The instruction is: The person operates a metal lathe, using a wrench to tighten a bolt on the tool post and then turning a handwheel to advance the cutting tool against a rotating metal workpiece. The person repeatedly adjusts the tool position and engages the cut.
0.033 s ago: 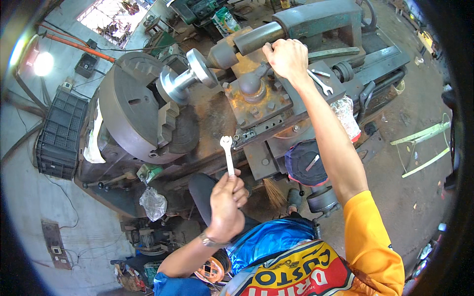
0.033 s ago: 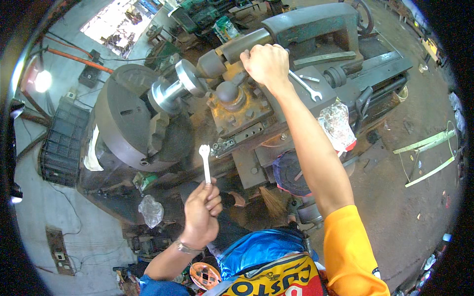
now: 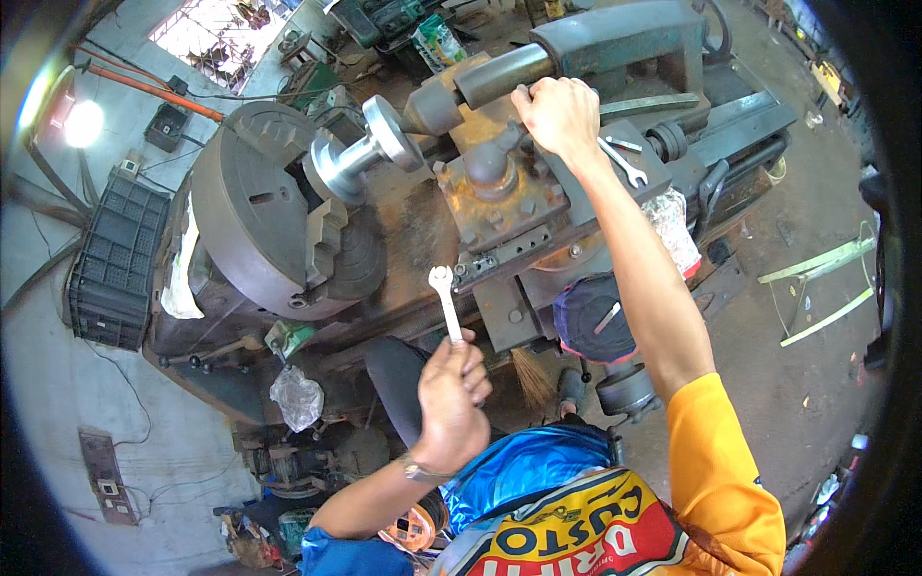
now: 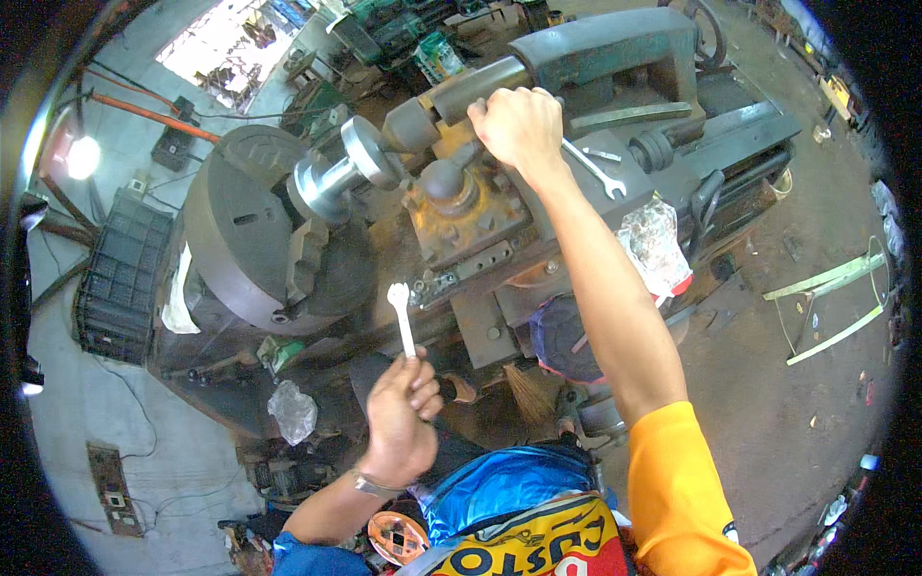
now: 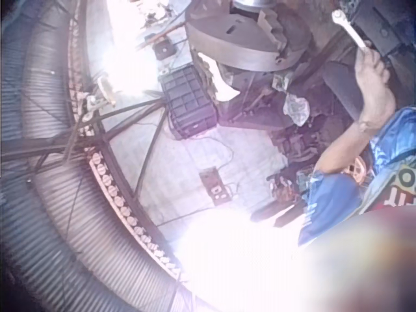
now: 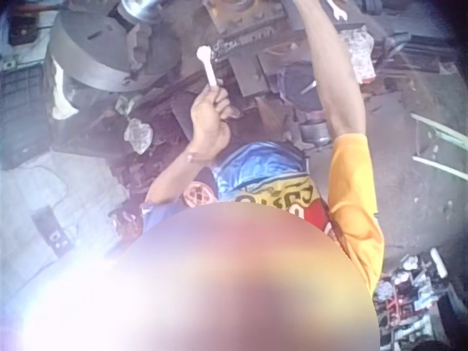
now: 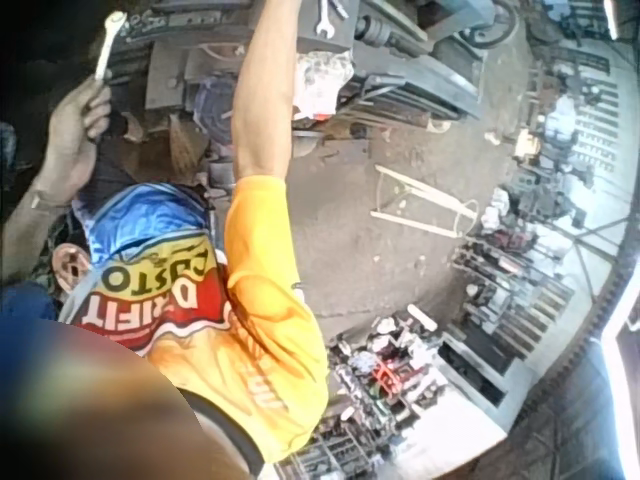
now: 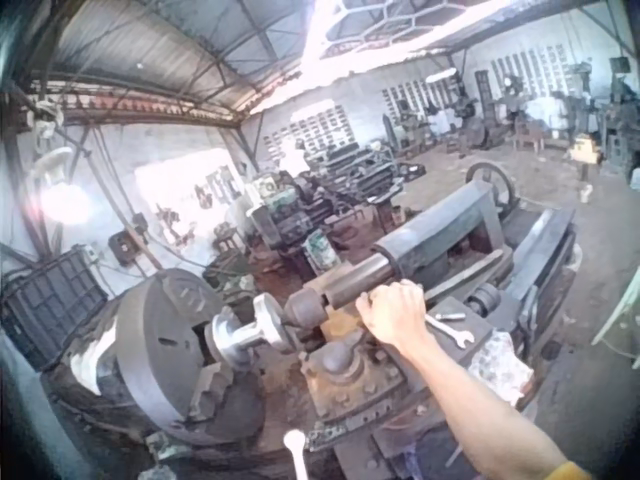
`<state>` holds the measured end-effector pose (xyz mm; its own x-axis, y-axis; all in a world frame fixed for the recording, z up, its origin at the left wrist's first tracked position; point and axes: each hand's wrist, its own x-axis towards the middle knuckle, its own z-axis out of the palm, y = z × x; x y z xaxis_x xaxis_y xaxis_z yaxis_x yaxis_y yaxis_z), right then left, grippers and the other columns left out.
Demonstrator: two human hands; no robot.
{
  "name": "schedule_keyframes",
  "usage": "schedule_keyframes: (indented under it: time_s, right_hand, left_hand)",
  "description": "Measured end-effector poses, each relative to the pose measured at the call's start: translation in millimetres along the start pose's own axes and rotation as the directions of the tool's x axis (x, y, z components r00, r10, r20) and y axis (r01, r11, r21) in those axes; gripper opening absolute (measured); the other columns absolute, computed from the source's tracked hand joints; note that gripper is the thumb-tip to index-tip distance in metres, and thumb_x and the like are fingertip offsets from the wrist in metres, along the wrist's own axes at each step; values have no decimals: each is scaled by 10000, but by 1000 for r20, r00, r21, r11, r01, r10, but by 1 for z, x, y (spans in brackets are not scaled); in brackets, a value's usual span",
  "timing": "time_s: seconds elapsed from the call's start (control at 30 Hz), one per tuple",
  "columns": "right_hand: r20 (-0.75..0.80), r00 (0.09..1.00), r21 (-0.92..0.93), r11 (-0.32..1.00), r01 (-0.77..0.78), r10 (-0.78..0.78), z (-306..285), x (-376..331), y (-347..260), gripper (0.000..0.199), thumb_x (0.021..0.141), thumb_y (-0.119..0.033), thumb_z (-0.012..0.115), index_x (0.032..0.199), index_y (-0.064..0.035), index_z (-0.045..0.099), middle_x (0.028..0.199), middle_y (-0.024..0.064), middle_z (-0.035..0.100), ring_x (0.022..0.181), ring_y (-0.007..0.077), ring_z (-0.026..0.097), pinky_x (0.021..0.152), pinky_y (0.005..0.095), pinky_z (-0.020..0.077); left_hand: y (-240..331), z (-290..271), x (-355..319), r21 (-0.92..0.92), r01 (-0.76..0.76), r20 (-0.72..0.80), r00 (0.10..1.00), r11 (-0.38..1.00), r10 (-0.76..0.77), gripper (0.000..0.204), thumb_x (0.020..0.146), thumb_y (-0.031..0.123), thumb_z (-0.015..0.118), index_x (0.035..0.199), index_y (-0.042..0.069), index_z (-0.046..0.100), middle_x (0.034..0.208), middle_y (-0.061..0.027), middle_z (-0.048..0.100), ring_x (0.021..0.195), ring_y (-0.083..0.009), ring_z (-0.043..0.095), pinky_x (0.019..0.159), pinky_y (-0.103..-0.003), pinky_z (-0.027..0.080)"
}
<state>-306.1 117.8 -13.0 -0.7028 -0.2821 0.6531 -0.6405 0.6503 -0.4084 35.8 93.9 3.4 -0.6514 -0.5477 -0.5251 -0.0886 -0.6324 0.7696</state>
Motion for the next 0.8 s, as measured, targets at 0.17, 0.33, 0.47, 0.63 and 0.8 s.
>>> schedule_keyframes:
  time_s: [0.17,0.33,0.47,0.63,0.8]
  right_hand:
    - [13,999,-66,997,-35,36,3,0,-2,429,860,-373,560,679,-20,723,718,235,686,726,391,692,724,477,542]
    - [39,999,-91,996,-16,19,1,1,-2,466,875,-393,549,671,-7,713,728,246,683,742,412,690,740,493,542]
    - [77,997,-90,996,-3,10,0,2,-1,491,896,-413,542,681,-7,713,753,246,685,775,416,686,745,496,540]
    - [44,998,-92,995,38,-34,-1,1,1,474,903,-404,537,680,-26,716,731,240,678,743,407,682,737,496,538]
    - [65,997,-56,998,31,-28,-1,1,4,474,906,-394,534,637,-43,707,678,230,662,709,412,673,716,485,537]
  left_hand:
    - [-44,68,26,-432,-61,-49,998,900,44,53,1036,138,481,1048,93,504,701,34,396,536,-59,327,471,-233,273]
    - [-56,128,54,-616,-290,-180,957,732,228,74,1023,93,490,1076,113,443,751,0,416,587,-129,376,557,-322,372]
    - [-48,101,37,-676,-88,110,970,731,218,22,1036,106,470,1038,120,453,821,-23,416,718,-152,397,716,-348,389]
    - [-45,61,-12,-543,134,420,899,829,129,194,1076,239,440,1147,73,512,840,2,398,652,-98,359,600,-278,343]
    - [1,-31,9,323,-178,384,922,929,43,426,1058,411,458,1180,35,615,667,94,343,502,-34,272,447,-212,253]
